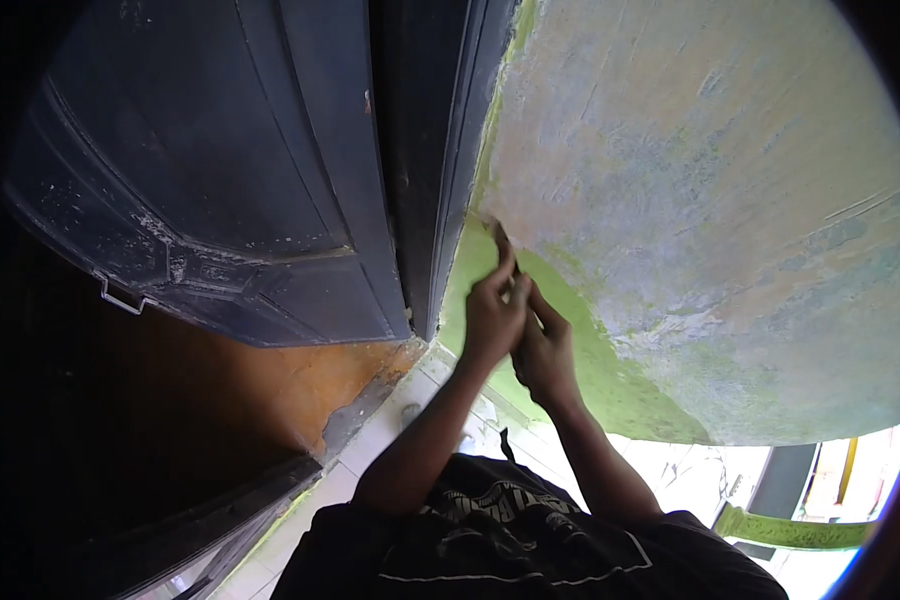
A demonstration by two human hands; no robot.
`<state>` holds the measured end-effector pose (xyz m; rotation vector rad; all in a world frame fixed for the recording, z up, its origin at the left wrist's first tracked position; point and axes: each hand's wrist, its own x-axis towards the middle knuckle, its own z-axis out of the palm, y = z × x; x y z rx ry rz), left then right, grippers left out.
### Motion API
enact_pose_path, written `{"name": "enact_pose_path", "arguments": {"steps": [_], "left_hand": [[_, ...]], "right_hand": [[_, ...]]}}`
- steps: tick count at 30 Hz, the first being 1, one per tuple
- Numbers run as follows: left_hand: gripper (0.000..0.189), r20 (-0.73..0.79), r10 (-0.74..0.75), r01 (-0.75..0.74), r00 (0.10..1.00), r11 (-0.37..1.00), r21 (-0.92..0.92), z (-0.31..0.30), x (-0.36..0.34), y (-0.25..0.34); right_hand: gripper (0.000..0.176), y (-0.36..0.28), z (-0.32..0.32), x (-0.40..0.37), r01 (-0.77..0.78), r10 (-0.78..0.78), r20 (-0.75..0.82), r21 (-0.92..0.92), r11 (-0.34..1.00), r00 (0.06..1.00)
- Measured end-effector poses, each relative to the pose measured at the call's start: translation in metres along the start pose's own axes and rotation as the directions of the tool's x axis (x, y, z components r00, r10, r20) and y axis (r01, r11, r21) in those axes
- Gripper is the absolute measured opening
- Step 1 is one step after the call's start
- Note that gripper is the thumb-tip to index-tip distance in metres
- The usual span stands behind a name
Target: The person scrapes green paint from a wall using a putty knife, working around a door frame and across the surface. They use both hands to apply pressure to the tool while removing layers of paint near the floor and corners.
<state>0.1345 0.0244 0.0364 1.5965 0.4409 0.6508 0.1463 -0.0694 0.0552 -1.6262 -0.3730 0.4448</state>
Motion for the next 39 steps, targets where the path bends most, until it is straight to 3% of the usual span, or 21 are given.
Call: {"name": "enact_pose_path", "arguments": {"steps": [2,4,6,7,8,10,11,12,14,15,19,20,23,25,26,28,29,30,32,33,39], "left_hand": [[0.048,0.051,-0.217,0.223,0.975,0.948,-0.227,-0.015,0.015,0.004],[0.047,0.002,-0.122,0.117,0.993,0.952,-0.283,-0.013,0.011,-0.006],[0.046,-0.038,0.080,-0.079,0.996,0.996,0.031,-0.007,-0.003,0.003],[0.048,-0.026,0.098,-0.099,0.995,0.995,-0.031,-0.005,0.000,-0.002],[0.048,-0.024,0.093,-0.094,0.995,0.995,-0.037,-0.008,0.006,-0.011],[0.052,0.028,-0.125,0.128,0.992,0.971,-0.200,-0.023,0.023,-0.019],[0.053,0.075,-0.098,0.119,0.992,0.924,-0.362,-0.025,0.029,-0.035],[0.053,0.074,-0.096,0.116,0.993,0.927,-0.356,-0.027,0.022,-0.023],[0.047,0.063,-0.083,0.083,0.995,0.996,0.014,-0.028,0.005,0.011],[0.047,0.076,-0.110,0.118,0.991,0.987,-0.106,-0.022,0.004,0.010],[0.048,0.051,-0.176,0.183,0.983,0.967,-0.179,-0.028,0.022,-0.023],[0.047,0.043,-0.155,0.160,0.987,0.967,-0.200,-0.033,0.022,-0.017],[0.048,0.074,-0.154,0.167,0.985,0.958,-0.232,-0.033,0.013,-0.023],[0.051,0.123,-0.115,0.114,0.986,0.993,0.013,-0.027,-0.001,-0.017],[0.054,0.161,-0.104,0.102,0.981,0.995,0.021,-0.020,-0.014,-0.021],[0.056,0.239,-0.083,0.119,0.967,0.983,-0.142,0.001,-0.039,-0.042],[0.056,0.288,-0.106,0.146,0.952,0.982,-0.119,0.007,-0.049,-0.043],[0.056,0.204,-0.067,0.080,0.977,0.995,-0.053,0.022,-0.060,-0.060],[0.056,0.262,-0.174,0.222,0.949,0.961,-0.166,0.027,-0.069,-0.040],[0.060,0.207,-0.122,0.172,0.971,0.955,-0.243,0.027,-0.068,-0.020],[0.063,0.171,-0.135,0.210,0.976,0.793,-0.572,0.051,-0.064,-0.004]], "right_hand": [[0.039,-0.007,0.017,0.013,-0.102,0.102,0.021,0.022,0.995,0.995],[0.039,-0.007,0.018,0.007,-0.067,0.064,0.053,0.044,0.997,0.997],[0.040,0.004,0.006,0.000,0.000,0.000,0.028,0.012,1.000,1.000],[0.040,0.015,0.012,0.009,0.181,-0.181,-0.010,-0.028,0.983,0.983],[0.040,0.026,0.011,0.013,0.177,-0.177,-0.012,-0.034,0.984,0.984],[0.042,0.009,0.028,0.020,0.035,-0.033,0.029,-0.084,0.996,0.999],[0.042,-0.010,0.035,0.015,-0.105,0.110,0.063,-0.073,0.992,0.992],[0.042,-0.008,0.032,0.011,-0.103,0.107,0.064,-0.066,0.992,0.992],[0.041,0.001,0.022,0.004,-0.005,0.005,0.038,-0.016,1.000,0.999],[0.041,0.003,0.023,0.007,0.023,-0.023,0.011,0.015,1.000,1.000],[0.042,0.025,0.040,0.022,0.128,-0.129,-0.014,-0.055,0.990,0.992],[0.042,0.027,0.041,0.022,0.121,-0.123,-0.025,-0.051,0.991,0.992],[0.043,0.009,0.038,0.017,-0.112,0.113,0.028,-0.019,0.994,0.993],[0.044,0.002,0.022,0.002,-0.136,0.135,0.038,0.038,0.990,0.990],[0.044,0.002,0.010,-0.009,-0.169,0.165,0.053,0.083,0.982,0.985],[0.043,0.027,-0.018,-0.028,-0.147,0.146,0.053,0.025,0.989,0.988],[0.039,0.023,-0.021,-0.040,-0.205,0.204,0.022,0.091,0.975,0.979],[0.036,0.020,-0.022,-0.049,-0.258,0.262,-0.004,0.157,0.953,0.965],[0.035,0.026,-0.026,-0.057,-0.128,0.131,-0.014,0.125,0.984,0.991],[0.038,0.016,-0.034,-0.060,-0.319,0.310,0.077,0.272,0.908,0.948],[0.046,-0.007,-0.048,-0.055,-0.268,0.256,0.100,0.125,0.955,0.961]]}}
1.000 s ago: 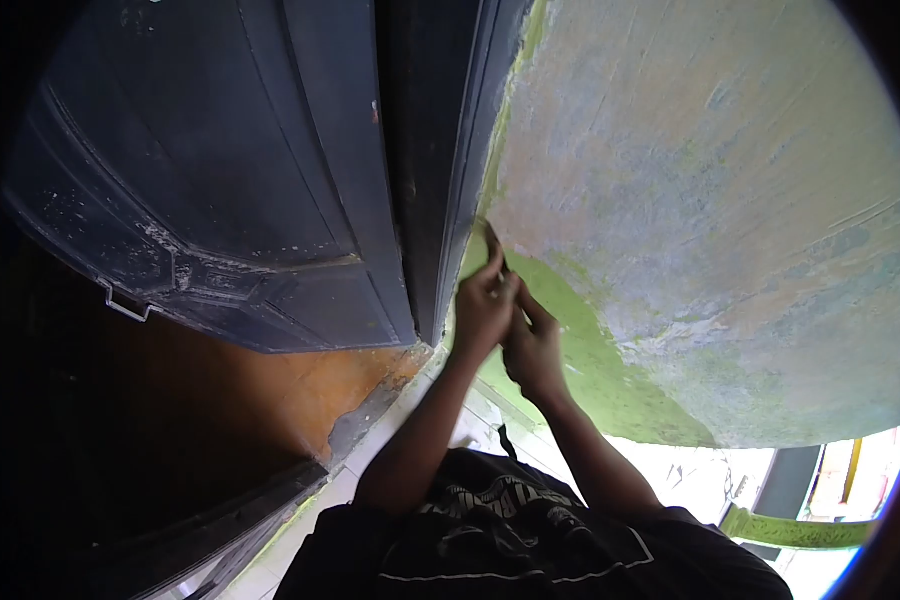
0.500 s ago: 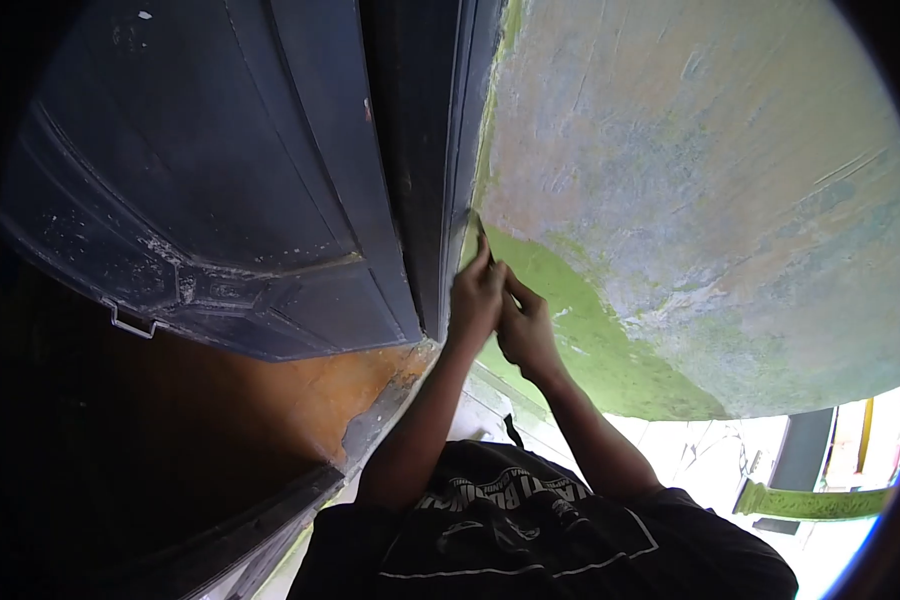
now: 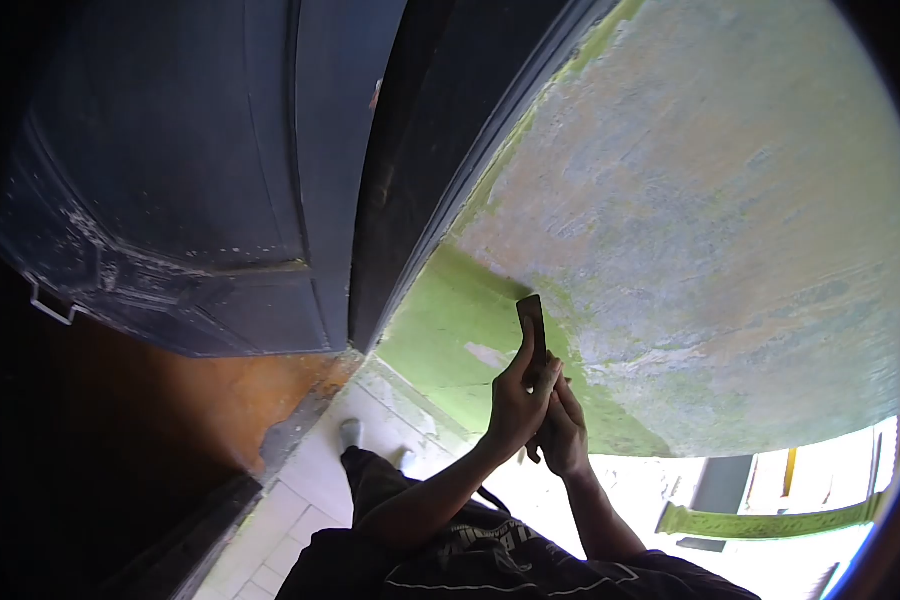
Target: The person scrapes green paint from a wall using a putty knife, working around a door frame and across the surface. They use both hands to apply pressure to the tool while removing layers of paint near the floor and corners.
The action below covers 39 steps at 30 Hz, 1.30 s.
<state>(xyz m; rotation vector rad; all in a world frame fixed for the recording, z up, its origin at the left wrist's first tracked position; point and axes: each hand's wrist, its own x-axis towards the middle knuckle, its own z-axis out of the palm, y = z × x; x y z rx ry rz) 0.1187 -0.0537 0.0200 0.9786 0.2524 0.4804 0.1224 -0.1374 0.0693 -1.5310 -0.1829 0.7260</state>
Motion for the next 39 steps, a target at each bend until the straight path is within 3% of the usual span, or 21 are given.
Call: {"name": "enact_pose_path", "arguments": {"steps": [1,3,5,6,9,11,14,15,18,19,21,23,25,27,28,29,31,33,36,37,39], "left_hand": [[0.063,-0.025,-0.029,0.026,0.999,0.992,-0.125,0.004,0.001,0.000],[0.062,0.000,-0.067,0.066,0.998,0.980,-0.189,0.002,0.002,-0.005],[0.061,-0.028,0.013,-0.012,1.000,1.000,0.028,0.002,0.003,-0.014],[0.059,-0.048,0.104,-0.103,0.993,0.994,0.026,0.000,0.005,-0.013],[0.057,-0.014,0.126,-0.125,0.992,0.991,0.050,-0.013,0.013,-0.006],[0.055,0.004,0.001,-0.002,1.000,1.000,0.020,-0.017,0.011,-0.003],[0.052,-0.038,0.265,-0.257,0.964,0.955,0.147,-0.007,0.006,-0.011],[0.050,-0.029,0.145,-0.142,0.989,0.986,0.091,-0.004,0.005,-0.004],[0.049,-0.067,0.145,-0.136,0.987,0.983,0.121,-0.013,0.022,0.004],[0.050,-0.079,0.227,-0.214,0.971,0.965,0.150,-0.016,0.028,0.003],[0.051,-0.083,0.172,-0.161,0.982,0.979,0.127,-0.009,0.019,0.009],[0.052,0.027,0.431,-0.381,0.902,0.765,0.520,-0.003,0.013,-0.011],[0.052,0.008,0.322,-0.298,0.947,0.867,0.399,-0.003,0.016,0.010],[0.052,-0.088,-0.094,0.099,0.992,0.994,0.045,-0.010,0.026,0.039],[0.049,-0.069,-0.075,0.069,0.995,0.994,-0.087,-0.011,0.028,0.034],[0.049,-0.064,-0.075,0.070,0.995,0.995,-0.076,-0.009,0.024,0.019],[0.048,-0.064,0.353,-0.293,0.934,0.854,0.430,-0.002,0.013,-0.013],[0.050,-0.078,0.304,-0.264,0.950,0.908,0.324,-0.003,0.015,-0.010],[0.053,-0.055,-0.179,0.178,0.982,0.984,-0.023,-0.008,0.015,0.022],[0.053,-0.050,-0.192,0.191,0.980,0.981,-0.016,-0.005,0.006,0.016],[0.052,-0.037,0.016,-0.008,0.999,0.977,0.214,0.002,0.005,-0.001]], "right_hand": [[0.046,0.004,-0.007,0.001,0.014,-0.016,0.054,0.033,0.999,0.998],[0.045,0.033,-0.020,0.008,0.059,-0.054,-0.051,0.094,0.994,0.997],[0.045,0.041,-0.029,0.010,0.151,-0.159,-0.052,-0.134,0.979,0.986],[0.047,0.040,-0.015,0.011,0.185,-0.207,-0.132,-0.164,0.969,0.969],[0.049,0.033,0.008,0.009,0.146,-0.180,-0.168,-0.198,0.969,0.969],[0.048,0.042,0.006,0.012,0.150,-0.187,-0.182,-0.197,0.969,0.965],[0.047,0.044,0.011,0.008,0.228,-0.271,-0.245,-0.191,0.955,0.931],[0.047,0.039,0.013,0.011,0.234,-0.272,-0.229,-0.182,0.955,0.935],[0.045,0.027,0.015,0.022,0.170,-0.201,-0.149,-0.195,0.966,0.968],[0.045,0.024,0.017,0.026,0.192,-0.215,-0.102,-0.200,0.961,0.971],[0.045,0.018,0.017,0.017,0.150,-0.163,-0.122,-0.110,0.983,0.979],[0.045,0.020,0.024,0.008,0.246,-0.253,-0.292,-0.060,0.967,0.922],[0.044,0.012,0.021,0.014,0.222,-0.235,-0.272,-0.077,0.972,0.933],[0.045,0.004,0.015,0.029,0.109,-0.115,-0.018,-0.204,0.973,0.993],[0.044,0.004,0.015,0.033,0.081,-0.089,-0.037,-0.180,0.980,0.995],[0.044,0.006,0.013,0.024,0.084,-0.092,-0.039,-0.169,0.982,0.995],[0.045,0.012,0.010,0.006,0.122,-0.152,-0.152,-0.193,0.974,0.977],[0.045,0.009,0.013,0.008,0.082,-0.111,-0.157,-0.181,0.980,0.981],[0.045,0.020,0.012,0.014,0.077,-0.102,-0.117,-0.203,0.976,0.988],[0.045,0.021,0.009,0.006,0.069,-0.095,-0.128,-0.193,0.979,0.987],[0.045,0.013,0.001,0.003,0.135,-0.162,-0.099,-0.241,0.961,0.982]]}}
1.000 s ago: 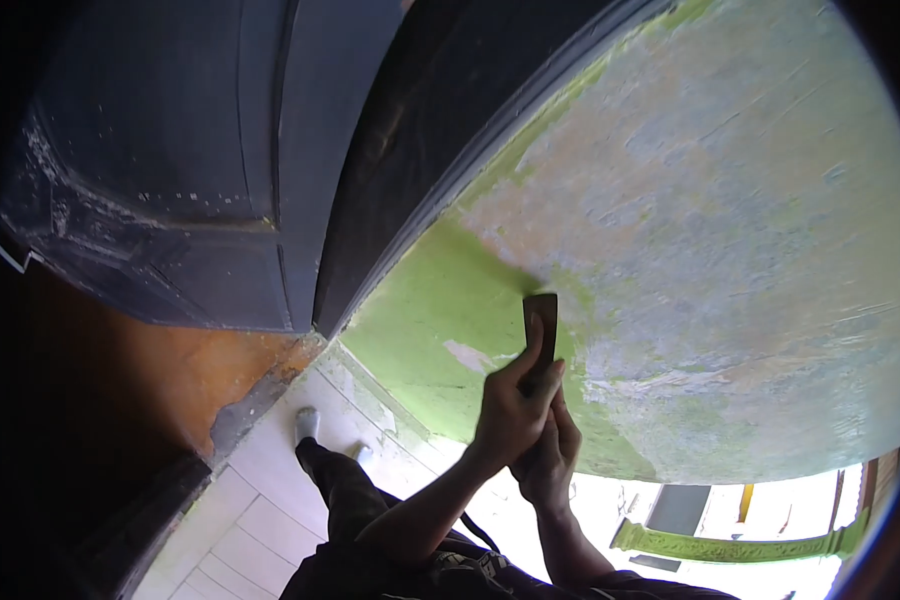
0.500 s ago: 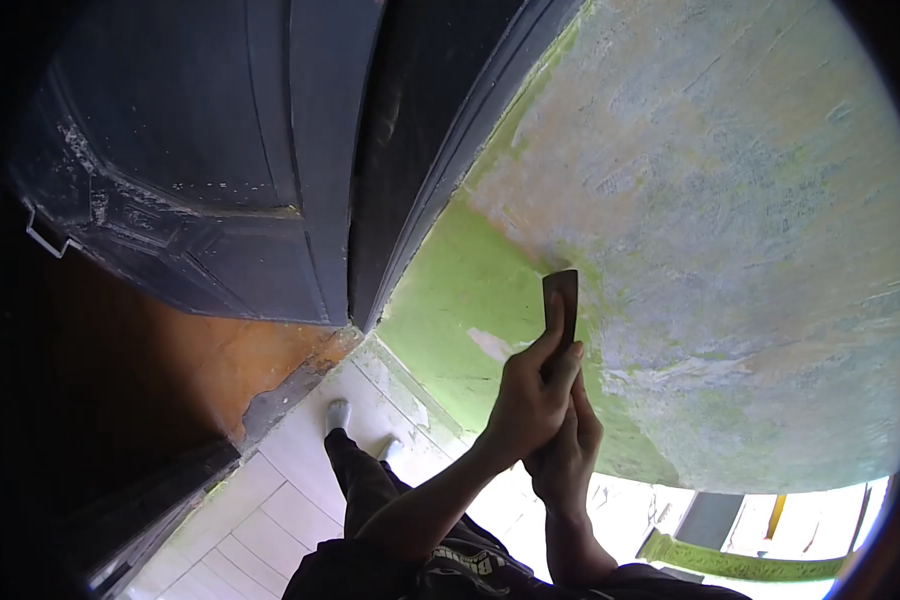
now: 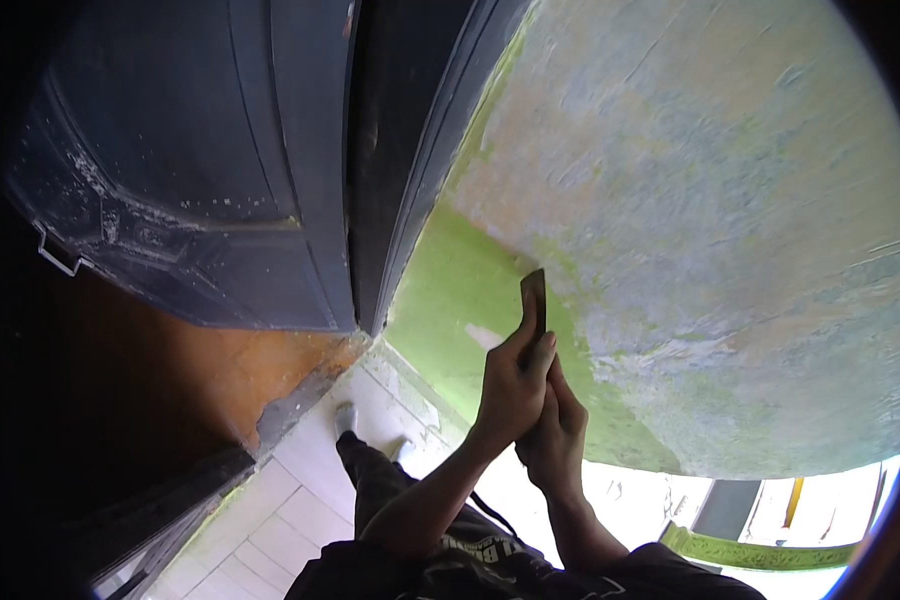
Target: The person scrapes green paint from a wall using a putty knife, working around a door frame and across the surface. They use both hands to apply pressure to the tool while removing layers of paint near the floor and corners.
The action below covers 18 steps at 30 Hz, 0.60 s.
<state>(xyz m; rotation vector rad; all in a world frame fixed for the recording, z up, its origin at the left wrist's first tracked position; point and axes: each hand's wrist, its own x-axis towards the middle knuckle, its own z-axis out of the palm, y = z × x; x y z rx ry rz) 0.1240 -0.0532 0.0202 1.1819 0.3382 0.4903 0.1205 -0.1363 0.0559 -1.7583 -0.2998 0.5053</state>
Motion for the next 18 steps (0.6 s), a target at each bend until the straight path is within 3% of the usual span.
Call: {"name": "enact_pose_path", "arguments": {"steps": [1,2,4,6,8,9,10,12,14,16,17,18], "left_hand": [[0.049,-0.076,0.220,-0.213,0.972,0.972,0.099,0.003,0.006,-0.007],[0.047,-0.085,0.084,-0.079,0.993,0.995,0.057,-0.003,0.012,0.003],[0.047,-0.062,-0.215,0.206,0.975,0.971,-0.122,-0.015,0.021,0.028],[0.048,-0.102,-0.115,0.113,0.988,0.993,-0.020,-0.009,0.013,0.012],[0.048,-0.148,0.254,-0.240,0.956,0.965,0.110,0.002,0.010,-0.026],[0.048,-0.163,0.374,-0.347,0.913,0.922,0.172,0.000,0.017,-0.040],[0.051,-0.135,0.191,-0.174,0.972,0.976,0.127,-0.009,0.014,-0.012],[0.049,-0.100,-0.128,0.124,0.987,0.991,-0.050,-0.024,0.023,0.013],[0.049,-0.123,-0.066,0.061,0.990,0.997,-0.045,-0.018,0.016,-0.002],[0.048,-0.115,0.261,-0.226,0.959,0.941,0.251,-0.004,0.006,-0.014],[0.048,-0.130,0.341,-0.294,0.931,0.911,0.289,-0.004,0.013,-0.025],[0.047,-0.134,0.169,-0.152,0.976,0.981,0.123,-0.011,0.017,-0.018]], "right_hand": [[0.045,0.006,-0.002,0.005,0.028,-0.029,-0.011,-0.032,0.999,1.000],[0.045,0.002,-0.001,0.012,0.027,-0.027,-0.019,-0.032,0.999,0.999],[0.045,-0.009,0.006,0.028,-0.113,0.122,0.121,-0.073,0.991,0.985],[0.045,-0.006,0.006,0.017,-0.129,0.131,0.112,-0.025,0.991,0.985],[0.044,0.022,0.001,0.011,0.116,-0.116,-0.031,-0.004,0.993,0.993],[0.044,0.029,0.004,0.013,0.118,-0.118,-0.044,-0.010,0.993,0.992],[0.044,0.025,0.008,0.019,0.110,-0.111,-0.041,-0.012,0.994,0.993],[0.043,0.013,0.018,0.034,0.052,-0.048,0.078,-0.044,0.998,0.996],[0.044,0.016,0.016,0.023,0.048,-0.052,0.077,0.057,0.997,0.996],[0.044,0.016,0.004,0.006,0.055,-0.055,-0.006,-0.008,0.998,0.998],[0.043,0.025,0.009,0.011,0.116,-0.112,-0.057,0.072,0.991,0.992],[0.043,0.018,0.014,0.017,0.111,-0.107,-0.057,0.068,0.991,0.993]]}}
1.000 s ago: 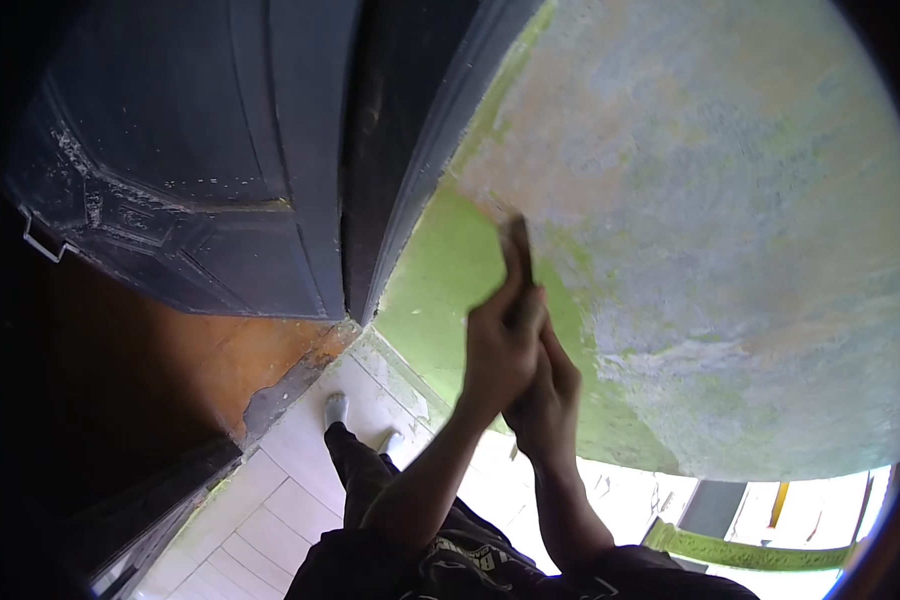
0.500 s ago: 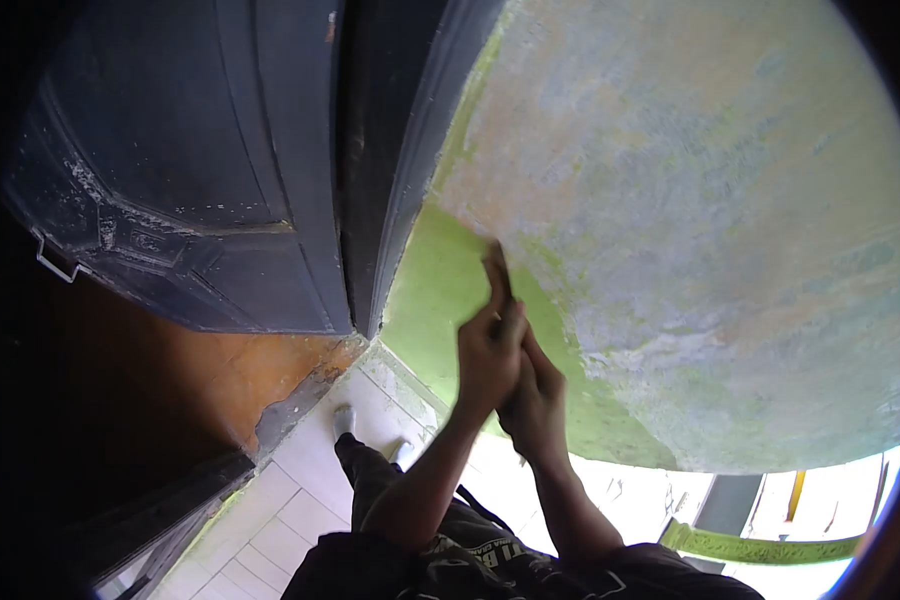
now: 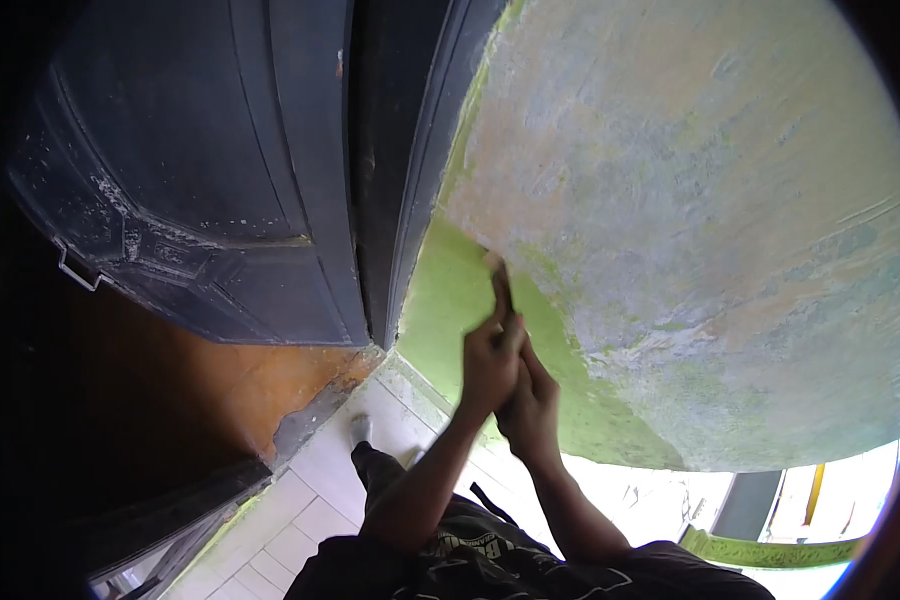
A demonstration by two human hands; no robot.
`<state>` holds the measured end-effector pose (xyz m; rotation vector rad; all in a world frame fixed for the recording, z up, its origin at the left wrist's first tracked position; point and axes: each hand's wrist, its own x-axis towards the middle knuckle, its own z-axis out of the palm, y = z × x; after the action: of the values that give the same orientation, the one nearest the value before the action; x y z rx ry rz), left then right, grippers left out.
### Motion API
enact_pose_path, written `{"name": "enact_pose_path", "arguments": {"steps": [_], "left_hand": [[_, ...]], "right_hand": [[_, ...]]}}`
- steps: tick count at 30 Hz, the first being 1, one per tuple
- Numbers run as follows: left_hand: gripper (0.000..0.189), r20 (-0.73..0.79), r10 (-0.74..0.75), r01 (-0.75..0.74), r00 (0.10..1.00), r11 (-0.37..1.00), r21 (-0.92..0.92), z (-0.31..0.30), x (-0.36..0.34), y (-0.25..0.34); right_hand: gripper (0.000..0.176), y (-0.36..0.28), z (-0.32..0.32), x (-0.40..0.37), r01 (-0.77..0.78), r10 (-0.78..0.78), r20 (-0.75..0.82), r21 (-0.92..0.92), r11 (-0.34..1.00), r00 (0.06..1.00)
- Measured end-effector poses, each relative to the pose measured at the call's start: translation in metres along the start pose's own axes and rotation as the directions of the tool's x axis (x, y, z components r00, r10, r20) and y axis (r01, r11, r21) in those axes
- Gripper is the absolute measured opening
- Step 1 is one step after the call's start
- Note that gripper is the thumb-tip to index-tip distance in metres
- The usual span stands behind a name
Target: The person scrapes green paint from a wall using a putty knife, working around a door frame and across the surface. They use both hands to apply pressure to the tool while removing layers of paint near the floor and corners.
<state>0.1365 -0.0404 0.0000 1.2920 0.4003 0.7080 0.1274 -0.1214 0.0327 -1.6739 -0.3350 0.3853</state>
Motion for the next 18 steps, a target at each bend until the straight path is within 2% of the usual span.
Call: {"name": "enact_pose_path", "arguments": {"steps": [2,3,4,5,6,7,8,10,11,12,14,15,16,18], "left_hand": [[0.044,0.000,-0.212,0.206,0.977,0.949,-0.238,-0.013,0.019,0.010],[0.047,0.006,-0.155,0.155,0.988,0.984,-0.085,-0.019,0.019,0.022],[0.047,0.009,-0.153,0.153,0.988,0.985,-0.074,-0.016,0.012,0.017],[0.046,-0.048,0.032,-0.026,0.998,0.991,0.129,-0.009,0.001,0.004],[0.045,-0.074,0.232,-0.196,0.970,0.924,0.329,-0.001,0.001,0.008],[0.043,-0.123,0.065,-0.061,0.990,0.998,0.034,0.007,0.002,0.009],[0.043,-0.130,0.056,-0.052,0.990,0.998,0.032,0.001,0.007,0.005],[0.042,-0.009,-0.277,0.277,0.961,0.961,-0.001,-0.022,0.029,0.018],[0.042,-0.014,-0.220,0.219,0.975,0.974,-0.054,-0.029,0.031,0.026],[0.042,-0.014,-0.224,0.223,0.975,0.974,-0.045,-0.027,0.025,0.020],[0.042,-0.086,0.119,-0.099,0.989,0.973,0.209,-0.018,0.016,0.004],[0.041,-0.077,-0.095,0.098,0.993,0.994,0.038,-0.015,0.013,0.030],[0.041,-0.082,-0.096,0.099,0.992,0.994,0.037,-0.020,0.021,0.027],[0.043,-0.073,-0.160,0.158,0.984,0.987,-0.026,-0.035,0.044,0.018]], "right_hand": [[0.045,-0.016,0.011,0.020,-0.166,0.190,0.134,-0.176,0.970,0.973],[0.045,-0.016,0.014,0.020,-0.152,0.169,0.143,-0.120,0.981,0.975],[0.045,-0.010,0.011,0.014,-0.153,0.167,0.143,-0.109,0.982,0.975],[0.043,0.003,0.005,0.005,-0.053,0.055,0.079,-0.026,0.998,0.995],[0.042,0.000,0.005,0.005,0.061,-0.062,0.014,0.045,0.997,0.998],[0.042,-0.002,0.005,0.004,-0.002,0.001,0.003,0.079,0.997,1.000],[0.042,-0.001,0.008,0.012,-0.011,0.010,0.008,0.073,0.997,1.000],[0.041,0.002,0.021,0.032,-0.034,0.035,0.104,-0.005,0.999,0.994],[0.040,-0.003,0.029,0.031,-0.066,0.066,0.095,-0.001,0.998,0.993],[0.040,-0.006,0.026,0.024,-0.072,0.071,0.094,0.008,0.997,0.993],[0.042,-0.009,0.021,0.012,-0.077,0.078,0.062,-0.016,0.997,0.995],[0.042,-0.007,0.028,0.015,0.027,-0.029,0.027,0.079,0.997,0.999],[0.042,-0.005,0.030,0.022,0.025,-0.028,0.032,0.078,0.997,0.999],[0.044,-0.010,0.038,0.042,-0.050,0.073,0.168,-0.137,0.989,0.983]]}}
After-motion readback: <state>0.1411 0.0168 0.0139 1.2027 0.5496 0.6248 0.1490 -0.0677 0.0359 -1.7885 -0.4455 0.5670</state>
